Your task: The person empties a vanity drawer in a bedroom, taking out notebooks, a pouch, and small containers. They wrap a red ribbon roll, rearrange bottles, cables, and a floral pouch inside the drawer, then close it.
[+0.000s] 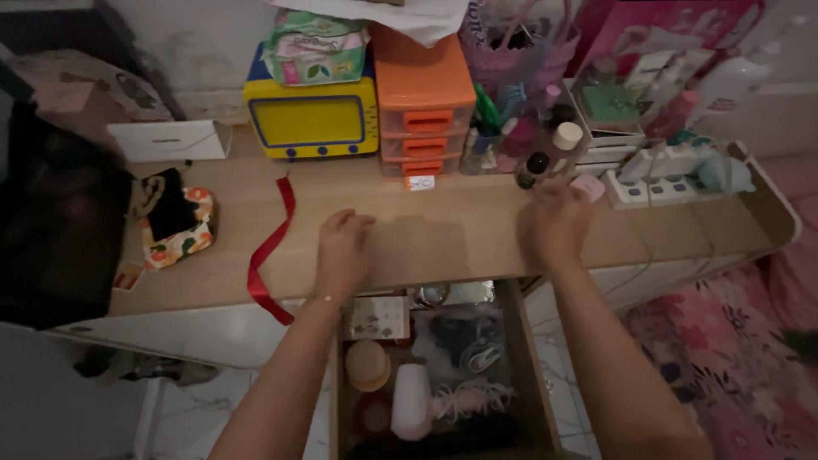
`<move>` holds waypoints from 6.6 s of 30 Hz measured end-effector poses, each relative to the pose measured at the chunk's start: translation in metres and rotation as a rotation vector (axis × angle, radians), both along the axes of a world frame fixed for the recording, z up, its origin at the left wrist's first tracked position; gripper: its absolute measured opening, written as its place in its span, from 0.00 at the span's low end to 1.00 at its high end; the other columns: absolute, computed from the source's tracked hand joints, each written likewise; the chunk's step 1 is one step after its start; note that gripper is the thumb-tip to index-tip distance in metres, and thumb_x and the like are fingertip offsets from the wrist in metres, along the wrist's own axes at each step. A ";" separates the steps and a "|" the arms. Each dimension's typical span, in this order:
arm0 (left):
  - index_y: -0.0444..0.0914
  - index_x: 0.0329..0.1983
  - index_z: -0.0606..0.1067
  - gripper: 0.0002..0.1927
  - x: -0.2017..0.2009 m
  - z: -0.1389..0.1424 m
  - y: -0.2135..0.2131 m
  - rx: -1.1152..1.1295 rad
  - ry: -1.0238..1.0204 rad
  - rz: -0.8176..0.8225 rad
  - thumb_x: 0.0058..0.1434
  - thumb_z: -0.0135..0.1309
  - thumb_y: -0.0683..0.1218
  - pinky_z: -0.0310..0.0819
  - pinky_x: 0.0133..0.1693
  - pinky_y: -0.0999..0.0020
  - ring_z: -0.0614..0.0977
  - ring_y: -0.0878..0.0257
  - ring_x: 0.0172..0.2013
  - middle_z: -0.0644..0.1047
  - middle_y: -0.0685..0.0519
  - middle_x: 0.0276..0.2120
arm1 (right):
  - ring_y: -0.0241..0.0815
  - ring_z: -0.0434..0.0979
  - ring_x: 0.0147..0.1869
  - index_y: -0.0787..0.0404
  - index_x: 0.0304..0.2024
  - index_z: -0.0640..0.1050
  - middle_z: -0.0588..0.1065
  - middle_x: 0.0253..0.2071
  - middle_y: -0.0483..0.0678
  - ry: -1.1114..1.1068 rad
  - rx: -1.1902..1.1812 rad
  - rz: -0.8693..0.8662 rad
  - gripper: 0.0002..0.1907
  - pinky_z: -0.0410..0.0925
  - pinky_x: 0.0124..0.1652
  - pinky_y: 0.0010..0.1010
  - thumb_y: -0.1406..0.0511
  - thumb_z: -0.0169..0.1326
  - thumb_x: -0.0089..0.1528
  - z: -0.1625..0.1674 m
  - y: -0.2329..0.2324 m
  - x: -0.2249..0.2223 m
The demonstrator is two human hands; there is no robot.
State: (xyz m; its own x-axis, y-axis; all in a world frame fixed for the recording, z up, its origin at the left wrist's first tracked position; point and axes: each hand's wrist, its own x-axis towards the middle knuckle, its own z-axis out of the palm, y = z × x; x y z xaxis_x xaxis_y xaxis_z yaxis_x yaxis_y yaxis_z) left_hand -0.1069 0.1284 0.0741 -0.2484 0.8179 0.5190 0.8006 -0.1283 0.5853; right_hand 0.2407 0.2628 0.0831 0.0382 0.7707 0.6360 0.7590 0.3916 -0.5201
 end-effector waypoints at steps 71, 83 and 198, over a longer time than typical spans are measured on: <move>0.37 0.50 0.72 0.07 0.007 0.004 -0.101 -0.033 -1.244 -0.113 0.70 0.50 0.42 0.80 0.38 0.72 0.87 0.61 0.42 0.79 0.52 0.44 | 0.64 0.62 0.66 0.70 0.65 0.65 0.64 0.64 0.62 -0.638 -0.502 0.949 0.50 0.63 0.60 0.51 0.56 0.70 0.46 -0.152 -0.207 -0.178; 0.36 0.50 0.72 0.07 0.005 0.001 -0.101 -0.032 -1.233 -0.088 0.71 0.50 0.41 0.82 0.39 0.72 0.86 0.61 0.42 0.78 0.52 0.46 | 0.63 0.61 0.69 0.67 0.60 0.67 0.65 0.63 0.61 -0.641 -0.648 0.926 0.45 0.62 0.62 0.51 0.61 0.73 0.45 -0.144 -0.215 -0.174; 0.29 0.56 0.73 0.19 0.047 0.013 -0.087 -0.297 -1.491 -0.162 0.63 0.62 0.38 0.78 0.41 0.70 0.86 0.58 0.44 0.83 0.41 0.47 | 0.47 0.72 0.49 0.66 0.43 0.82 0.72 0.43 0.53 -0.053 -0.315 0.943 0.10 0.66 0.47 0.34 0.67 0.60 0.62 0.058 -0.203 -0.085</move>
State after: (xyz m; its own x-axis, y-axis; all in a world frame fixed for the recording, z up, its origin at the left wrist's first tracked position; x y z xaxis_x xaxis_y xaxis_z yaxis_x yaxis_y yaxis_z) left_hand -0.0596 0.0409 0.0869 -0.2801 0.9129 -0.2971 -0.5328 0.1096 0.8391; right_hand 0.1553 0.0598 0.1409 -0.6996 0.6049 0.3803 0.2335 0.6966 -0.6784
